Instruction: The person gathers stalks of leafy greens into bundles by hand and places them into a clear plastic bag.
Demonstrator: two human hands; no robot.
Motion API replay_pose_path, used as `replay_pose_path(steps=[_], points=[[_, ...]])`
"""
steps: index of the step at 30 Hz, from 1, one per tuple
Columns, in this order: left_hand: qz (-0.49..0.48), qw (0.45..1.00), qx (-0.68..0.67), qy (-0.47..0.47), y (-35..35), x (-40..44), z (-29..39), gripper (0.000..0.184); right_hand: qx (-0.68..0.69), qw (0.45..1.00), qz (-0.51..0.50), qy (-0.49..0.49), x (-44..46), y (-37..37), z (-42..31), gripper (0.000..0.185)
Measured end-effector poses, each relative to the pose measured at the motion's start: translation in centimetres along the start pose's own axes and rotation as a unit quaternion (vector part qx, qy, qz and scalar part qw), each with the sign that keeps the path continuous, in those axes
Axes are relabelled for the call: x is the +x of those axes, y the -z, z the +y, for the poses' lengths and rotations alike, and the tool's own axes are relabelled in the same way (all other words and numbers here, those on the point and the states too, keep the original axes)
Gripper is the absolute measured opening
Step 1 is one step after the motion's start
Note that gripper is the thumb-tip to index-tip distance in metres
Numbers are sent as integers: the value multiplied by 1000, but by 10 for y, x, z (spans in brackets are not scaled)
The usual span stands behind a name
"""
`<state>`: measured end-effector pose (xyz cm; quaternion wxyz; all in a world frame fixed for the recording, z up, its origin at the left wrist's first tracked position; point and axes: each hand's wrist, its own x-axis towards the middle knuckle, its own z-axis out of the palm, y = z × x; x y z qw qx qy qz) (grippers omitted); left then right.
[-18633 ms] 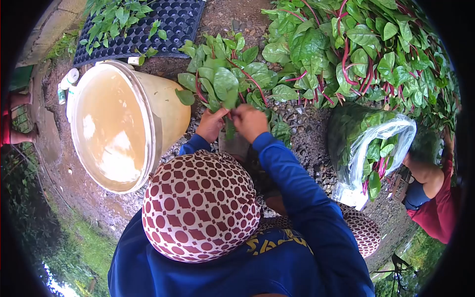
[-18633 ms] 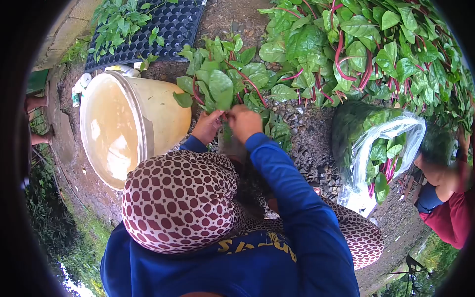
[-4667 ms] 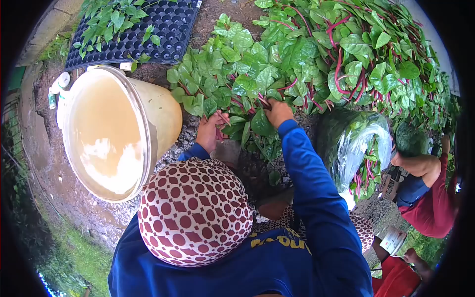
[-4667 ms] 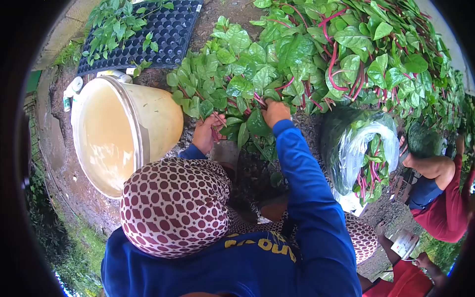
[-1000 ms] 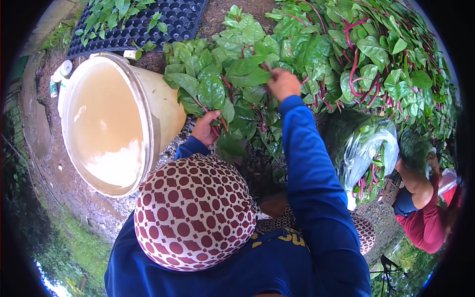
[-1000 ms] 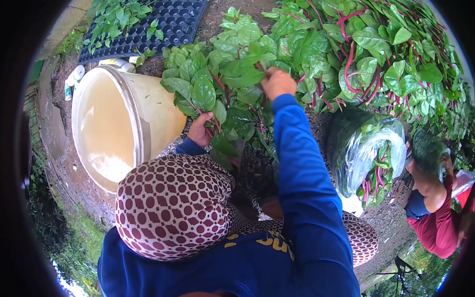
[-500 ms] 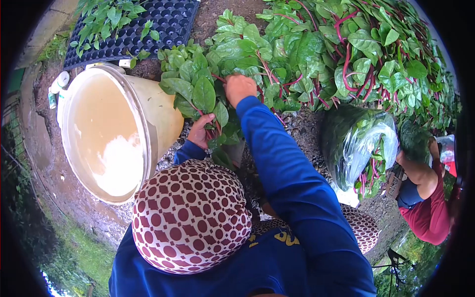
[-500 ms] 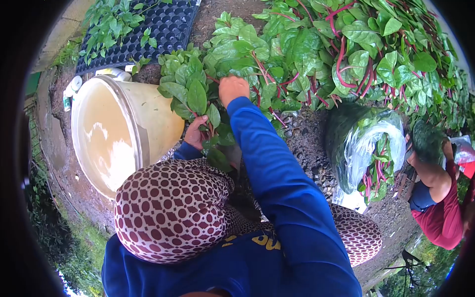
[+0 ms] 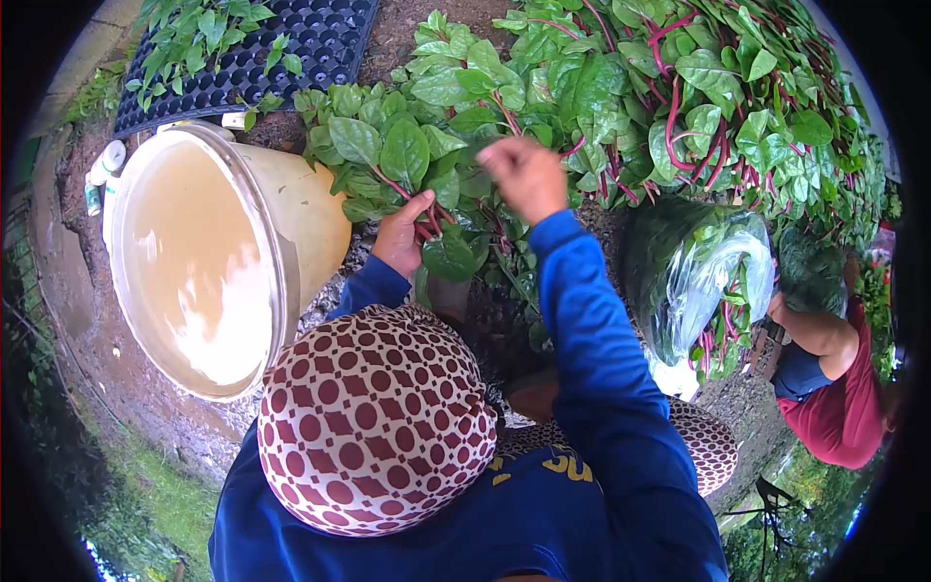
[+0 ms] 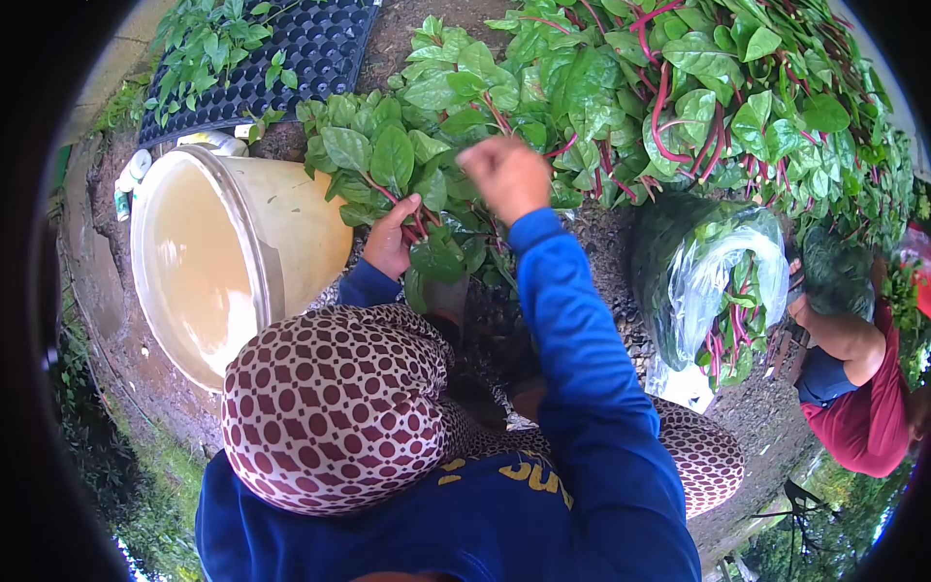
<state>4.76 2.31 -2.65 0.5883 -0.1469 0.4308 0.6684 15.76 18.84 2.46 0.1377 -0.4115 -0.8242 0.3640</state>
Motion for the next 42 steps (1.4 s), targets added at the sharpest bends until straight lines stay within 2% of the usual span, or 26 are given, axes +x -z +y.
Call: replay_pose_path(steps=[1,2,5,9,11,12,13,15,16,19,21,23,26,29,30,32,35,37,40,42], points=[[4,1000,20,-13,1,0,-1,18,-114,988,18,-100,16,4,15,35],[7,999,39,-27,4,2,-5,20,-195,977,43,-82,24,5,29,33],[12,993,99,-60,8,6,-11,21,-330,940,-45,-76,37,-10,56,36],[18,992,102,-70,1,4,-10,18,-335,942,-16,3,15,-16,4,22],[41,995,37,-88,-3,5,-13,15,-418,901,-8,114,-17,-43,-10,14],[51,994,3,-98,-6,7,-13,14,-357,917,-4,176,-35,-50,-20,15],[58,996,-4,-67,-6,7,-11,14,-293,926,1,239,-46,-54,-26,16],[76,997,-20,-6,-1,8,-4,15,-176,944,-28,279,-50,-55,-23,16],[64,997,-11,-44,2,6,-6,15,-115,947,-44,297,-51,-55,-22,17],[55,995,27,-75,17,5,-13,12,17,977,-158,142,-21,-38,-2,16],[37,993,13,-108,16,1,-12,13,-44,999,-20,14,7,-31,15,17],[18,991,-17,-129,9,-6,-9,16,-148,986,21,-70,33,-28,31,17],[21,996,-32,-84,9,-11,-2,18,-235,970,-19,-64,50,-40,57,19],[0,995,-34,-89,23,-4,-3,21,-152,979,-47,-131,63,-36,67,19],[28,994,-43,-96,17,-6,-1,19,-91,988,-43,-120,65,-35,76,17],[80,989,-56,-107,-5,-12,2,17,-76,989,-15,-126,59,-26,55,17],[43,992,-52,-105,-1,-14,5,18,-69,993,28,-88,46,-29,24,17],[71,990,-61,-103,-10,-16,9,20,-208,976,-30,-52,37,-46,10,18],[74,990,-56,-108,-8,-15,8,21,-310,948,-55,-53,22,-81,19,21],[74,990,-45,-111,-10,-16,10,20,-321,945,-50,-42,25,-84,25,22]])
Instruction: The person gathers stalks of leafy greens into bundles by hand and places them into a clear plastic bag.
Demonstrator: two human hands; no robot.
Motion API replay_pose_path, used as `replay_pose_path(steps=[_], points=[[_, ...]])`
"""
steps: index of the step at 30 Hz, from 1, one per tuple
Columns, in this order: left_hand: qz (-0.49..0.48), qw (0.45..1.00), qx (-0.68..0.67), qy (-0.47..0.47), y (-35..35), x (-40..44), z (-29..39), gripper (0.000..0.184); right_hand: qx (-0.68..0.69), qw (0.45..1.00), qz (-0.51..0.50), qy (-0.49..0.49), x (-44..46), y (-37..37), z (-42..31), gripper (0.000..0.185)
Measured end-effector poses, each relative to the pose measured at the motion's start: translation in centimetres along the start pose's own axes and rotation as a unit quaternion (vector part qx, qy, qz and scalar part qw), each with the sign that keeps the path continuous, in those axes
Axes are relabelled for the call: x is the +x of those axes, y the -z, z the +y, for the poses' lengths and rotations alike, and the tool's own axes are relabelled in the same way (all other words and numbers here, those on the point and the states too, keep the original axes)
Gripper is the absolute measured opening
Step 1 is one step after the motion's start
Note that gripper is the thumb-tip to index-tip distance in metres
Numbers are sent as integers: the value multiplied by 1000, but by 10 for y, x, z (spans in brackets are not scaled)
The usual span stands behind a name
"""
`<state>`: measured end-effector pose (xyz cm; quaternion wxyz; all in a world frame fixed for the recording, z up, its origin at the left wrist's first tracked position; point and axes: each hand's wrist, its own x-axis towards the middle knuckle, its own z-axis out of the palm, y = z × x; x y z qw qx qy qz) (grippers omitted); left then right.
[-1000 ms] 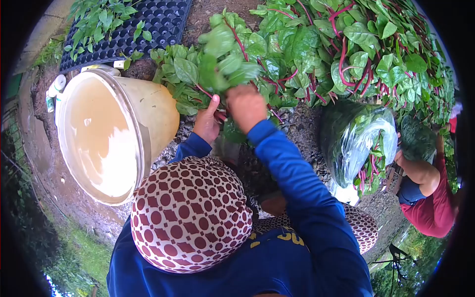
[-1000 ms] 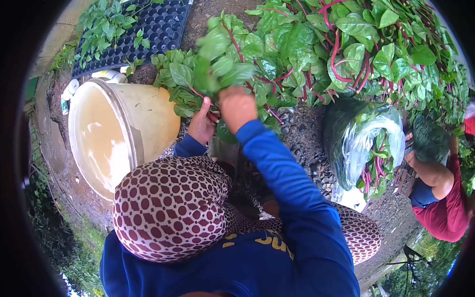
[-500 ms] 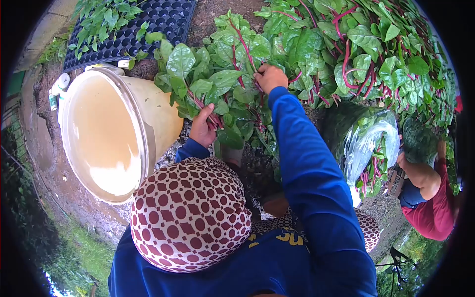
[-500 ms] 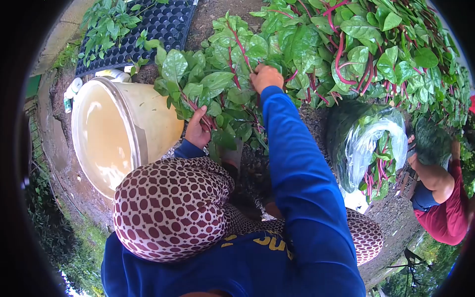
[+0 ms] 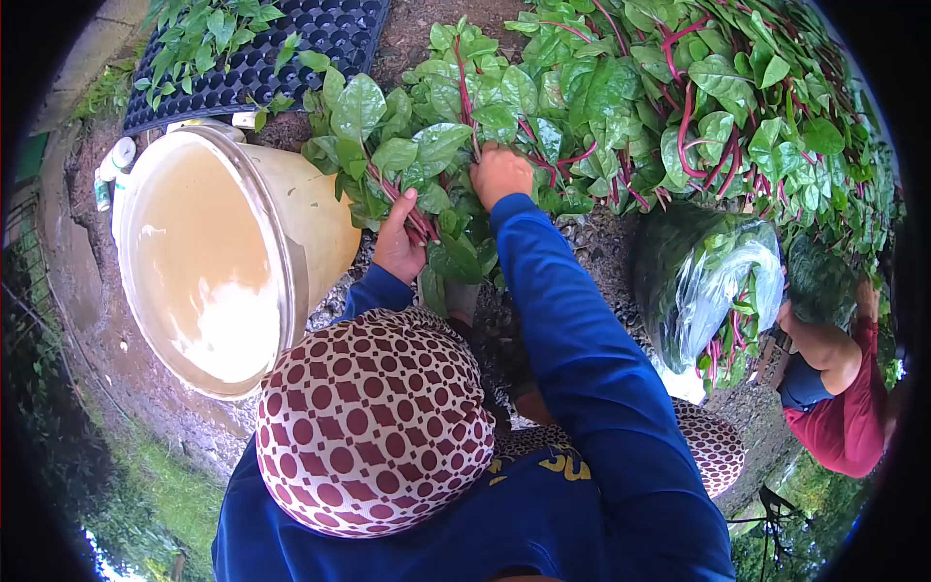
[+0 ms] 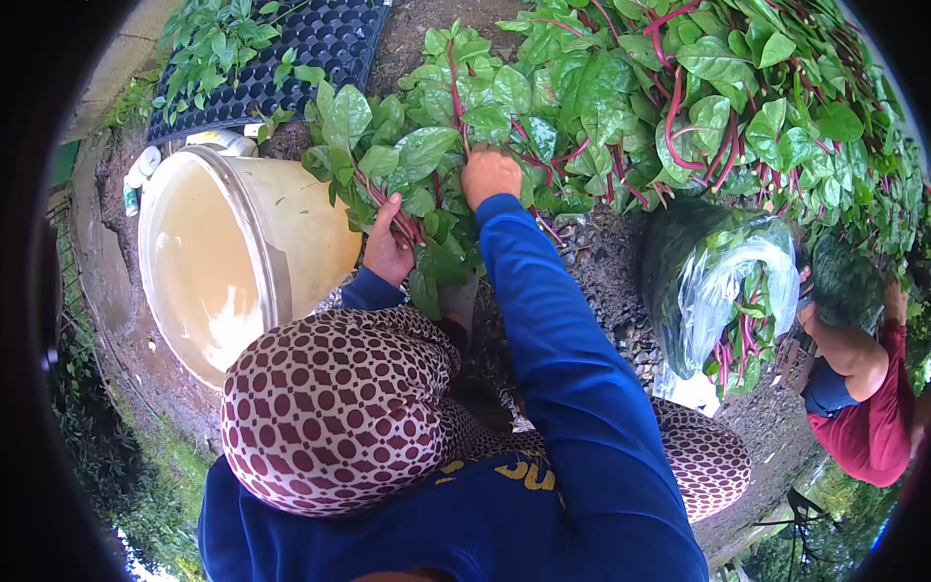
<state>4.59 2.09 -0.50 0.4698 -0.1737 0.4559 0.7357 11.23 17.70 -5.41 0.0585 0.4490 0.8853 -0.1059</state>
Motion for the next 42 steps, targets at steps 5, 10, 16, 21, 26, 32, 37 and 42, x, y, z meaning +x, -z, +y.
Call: replay_pose_path(steps=[5,10,16,21,26,32,37,42], points=[[1,999,38,-31,-7,-2,1,19,173,984,-16,-28,-4,57,19,18],[-35,993,110,-20,13,18,-20,17,88,991,32,93,-57,80,-11,21],[-17,995,62,72,20,19,-26,18,187,953,-30,235,-96,49,-20,22],[-45,987,152,35,24,15,-21,18,227,973,-13,-45,-57,45,48,31],[-29,986,161,13,9,7,-21,17,241,954,-52,-169,-37,11,65,42],[-13,989,149,4,9,6,-23,16,263,959,-47,-97,-22,-14,67,39],[-20,986,164,29,9,8,-24,15,508,796,-163,-287,-10,-1,53,48],[-14,985,173,11,-1,7,-25,16,580,779,-76,-225,-4,-9,36,45]])
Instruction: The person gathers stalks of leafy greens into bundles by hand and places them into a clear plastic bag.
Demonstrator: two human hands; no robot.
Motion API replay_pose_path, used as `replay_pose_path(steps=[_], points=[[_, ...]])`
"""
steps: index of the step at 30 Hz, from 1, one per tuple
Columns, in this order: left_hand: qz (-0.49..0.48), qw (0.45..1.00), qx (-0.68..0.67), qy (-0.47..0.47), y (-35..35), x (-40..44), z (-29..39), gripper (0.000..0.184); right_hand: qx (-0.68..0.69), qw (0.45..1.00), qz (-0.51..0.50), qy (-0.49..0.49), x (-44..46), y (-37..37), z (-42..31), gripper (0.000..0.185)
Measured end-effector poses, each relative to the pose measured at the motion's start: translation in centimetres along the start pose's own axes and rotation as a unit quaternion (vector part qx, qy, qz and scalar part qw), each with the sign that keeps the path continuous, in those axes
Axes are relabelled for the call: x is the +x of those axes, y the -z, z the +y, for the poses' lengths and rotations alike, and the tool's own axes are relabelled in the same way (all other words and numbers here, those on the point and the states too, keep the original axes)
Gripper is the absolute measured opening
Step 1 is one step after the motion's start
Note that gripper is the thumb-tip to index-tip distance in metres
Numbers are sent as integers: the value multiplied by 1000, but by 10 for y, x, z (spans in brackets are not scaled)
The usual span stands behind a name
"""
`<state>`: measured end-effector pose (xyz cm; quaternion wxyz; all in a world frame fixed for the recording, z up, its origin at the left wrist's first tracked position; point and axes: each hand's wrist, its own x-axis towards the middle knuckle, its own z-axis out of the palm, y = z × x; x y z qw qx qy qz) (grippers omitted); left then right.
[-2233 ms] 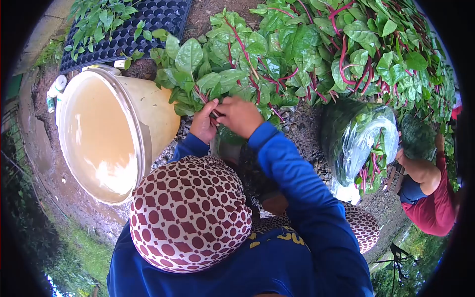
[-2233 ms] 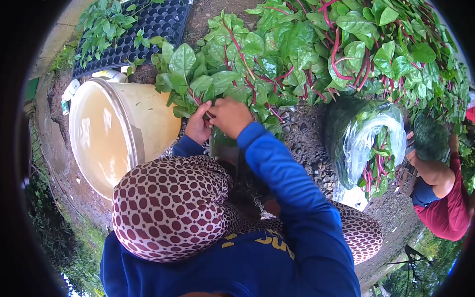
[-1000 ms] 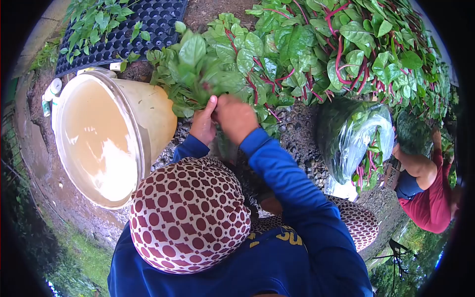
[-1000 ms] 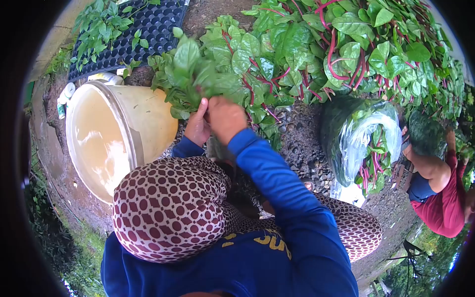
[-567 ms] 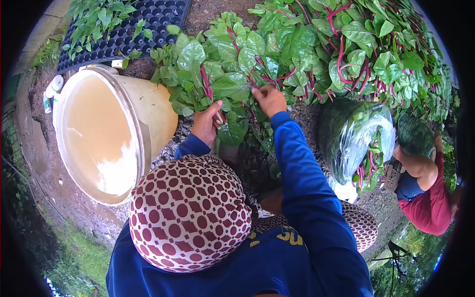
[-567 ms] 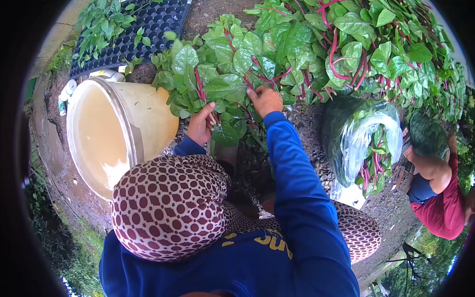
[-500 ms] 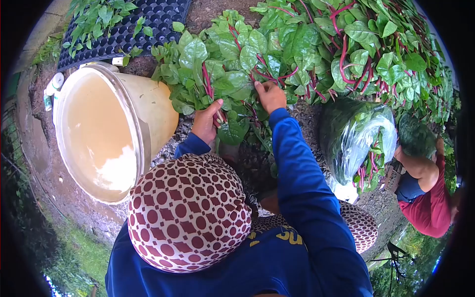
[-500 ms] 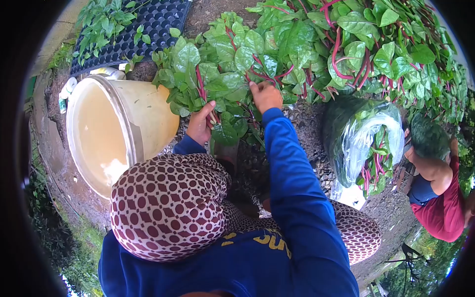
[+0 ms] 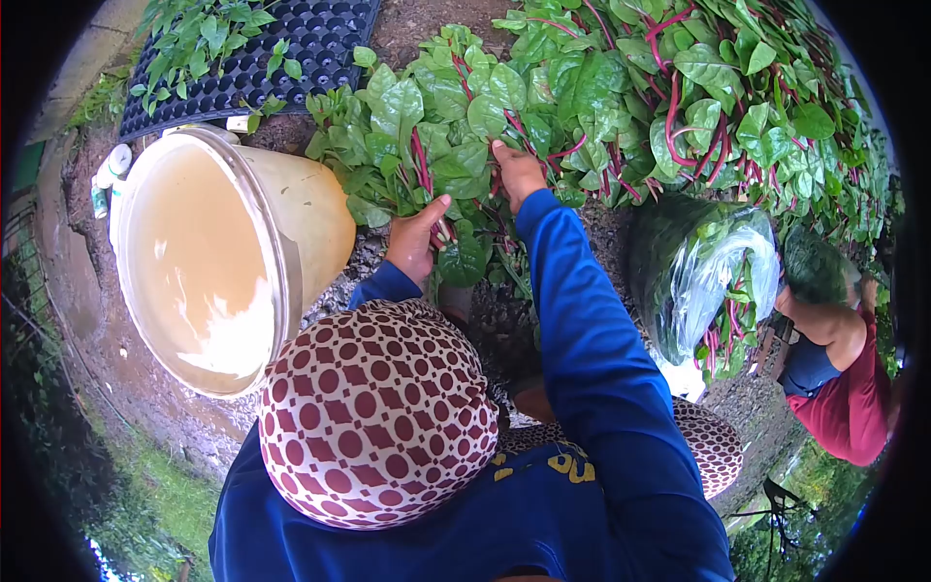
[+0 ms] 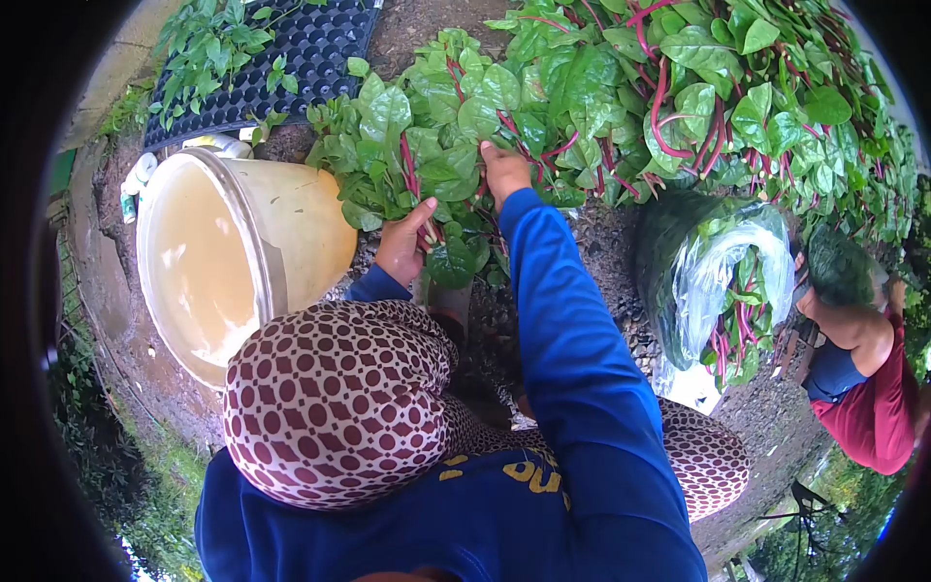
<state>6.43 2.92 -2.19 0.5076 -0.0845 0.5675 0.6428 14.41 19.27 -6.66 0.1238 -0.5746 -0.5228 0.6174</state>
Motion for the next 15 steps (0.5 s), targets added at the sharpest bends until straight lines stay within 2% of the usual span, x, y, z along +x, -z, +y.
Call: replay_pose_path(steps=[1,2,5,8,11,12,15], points=[[0,1000,-10,-4,-1,1,-1,18,11,997,17,78,-3,-6,-3,45],[-1,1000,-20,-8,-2,2,-1,19,-142,978,58,142,-12,-2,-1,36],[-5,998,-49,-42,-9,5,-1,19,-274,915,78,286,-81,-13,-25,27],[-12,999,-49,-8,-3,15,-10,19,-334,853,106,387,-106,-22,-8,21],[-10,999,-41,34,7,19,-13,19,-442,819,-27,364,-107,-15,-6,17],[-20,997,-64,37,9,21,-13,16,-429,813,-47,392,-106,-12,-7,16],[-28,993,-111,31,6,19,-19,13,-448,796,-143,381,-101,2,-18,16]])
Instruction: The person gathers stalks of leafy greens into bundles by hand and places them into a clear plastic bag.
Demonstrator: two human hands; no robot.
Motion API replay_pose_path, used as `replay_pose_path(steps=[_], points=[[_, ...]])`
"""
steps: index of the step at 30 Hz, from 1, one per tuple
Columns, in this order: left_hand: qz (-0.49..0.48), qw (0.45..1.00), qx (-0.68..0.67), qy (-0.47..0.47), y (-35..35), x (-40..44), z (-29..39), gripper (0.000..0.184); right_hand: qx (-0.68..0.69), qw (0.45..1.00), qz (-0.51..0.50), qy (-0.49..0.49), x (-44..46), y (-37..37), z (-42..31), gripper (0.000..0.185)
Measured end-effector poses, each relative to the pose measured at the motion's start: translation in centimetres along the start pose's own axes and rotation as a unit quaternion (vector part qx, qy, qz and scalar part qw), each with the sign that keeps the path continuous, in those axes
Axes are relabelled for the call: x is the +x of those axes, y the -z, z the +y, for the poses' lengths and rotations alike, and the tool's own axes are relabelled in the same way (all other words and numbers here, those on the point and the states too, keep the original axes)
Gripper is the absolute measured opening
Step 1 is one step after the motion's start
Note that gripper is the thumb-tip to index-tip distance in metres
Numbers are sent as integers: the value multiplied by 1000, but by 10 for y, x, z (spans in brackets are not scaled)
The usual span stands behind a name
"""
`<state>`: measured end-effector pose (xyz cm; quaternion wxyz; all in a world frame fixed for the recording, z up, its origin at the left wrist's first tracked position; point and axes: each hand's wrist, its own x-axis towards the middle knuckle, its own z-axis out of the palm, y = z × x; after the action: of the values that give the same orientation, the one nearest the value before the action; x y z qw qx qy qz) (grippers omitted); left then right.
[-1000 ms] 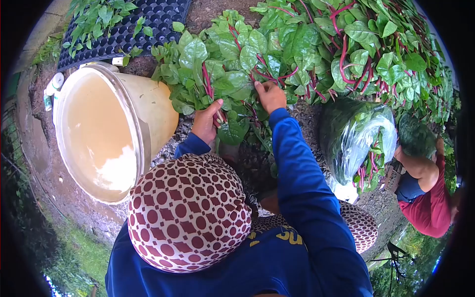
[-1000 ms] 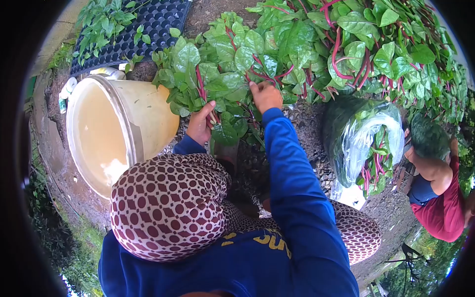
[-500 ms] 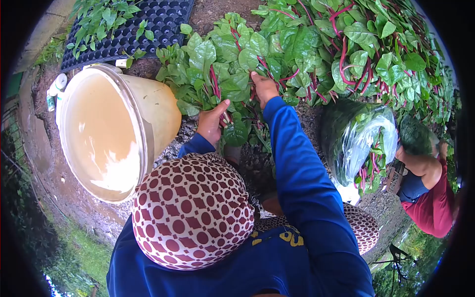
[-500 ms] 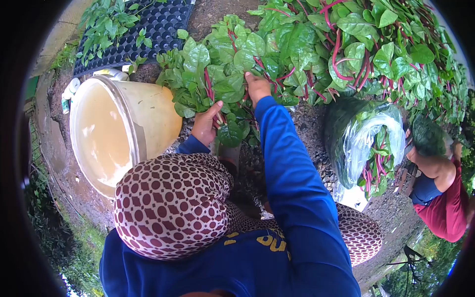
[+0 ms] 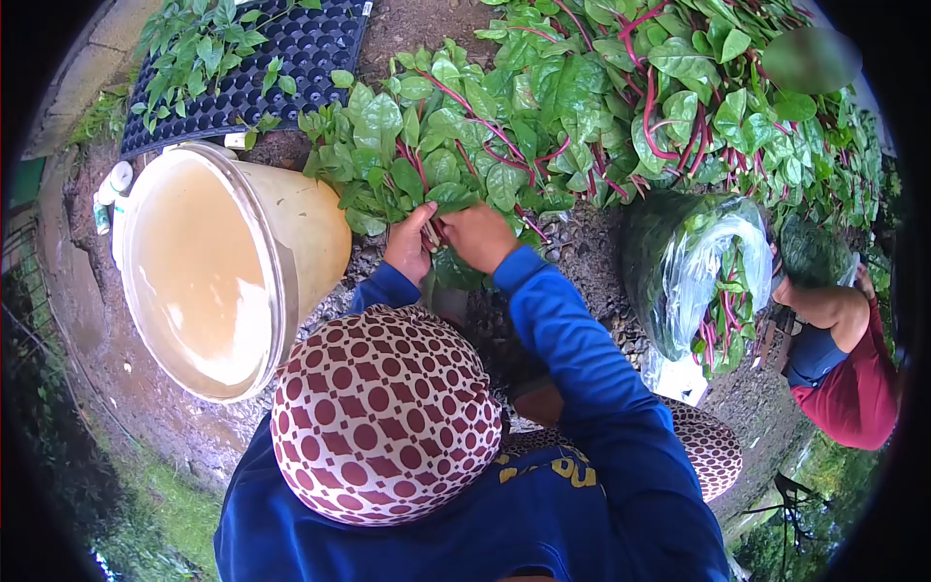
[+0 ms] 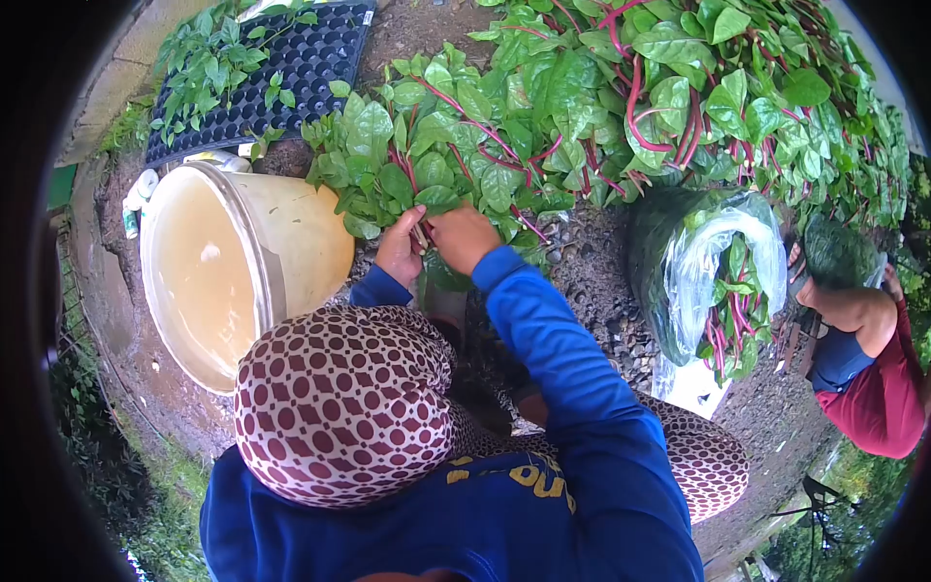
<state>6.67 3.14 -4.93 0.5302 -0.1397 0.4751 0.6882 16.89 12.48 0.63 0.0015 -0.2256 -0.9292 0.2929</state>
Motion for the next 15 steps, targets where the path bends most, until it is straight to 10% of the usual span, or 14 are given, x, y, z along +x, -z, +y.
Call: replay_pose_path(steps=[3,6,9,11,13,15], points=[[-1,999,20,-32,15,10,-8,18,395,908,-28,-134,4,28,33,19],[-22,993,78,-88,-7,-15,5,24,488,821,51,-292,10,50,38,46],[9,973,201,-116,-12,-28,8,18,423,882,8,-206,18,40,-7,105],[5,753,502,-425,26,16,-7,18,316,935,41,-158,30,32,-38,122],[-16,709,508,-489,41,37,8,19,301,932,137,-148,41,33,-54,118],[-131,929,162,-308,-47,-17,49,19,339,905,198,-161,42,66,-60,104]])
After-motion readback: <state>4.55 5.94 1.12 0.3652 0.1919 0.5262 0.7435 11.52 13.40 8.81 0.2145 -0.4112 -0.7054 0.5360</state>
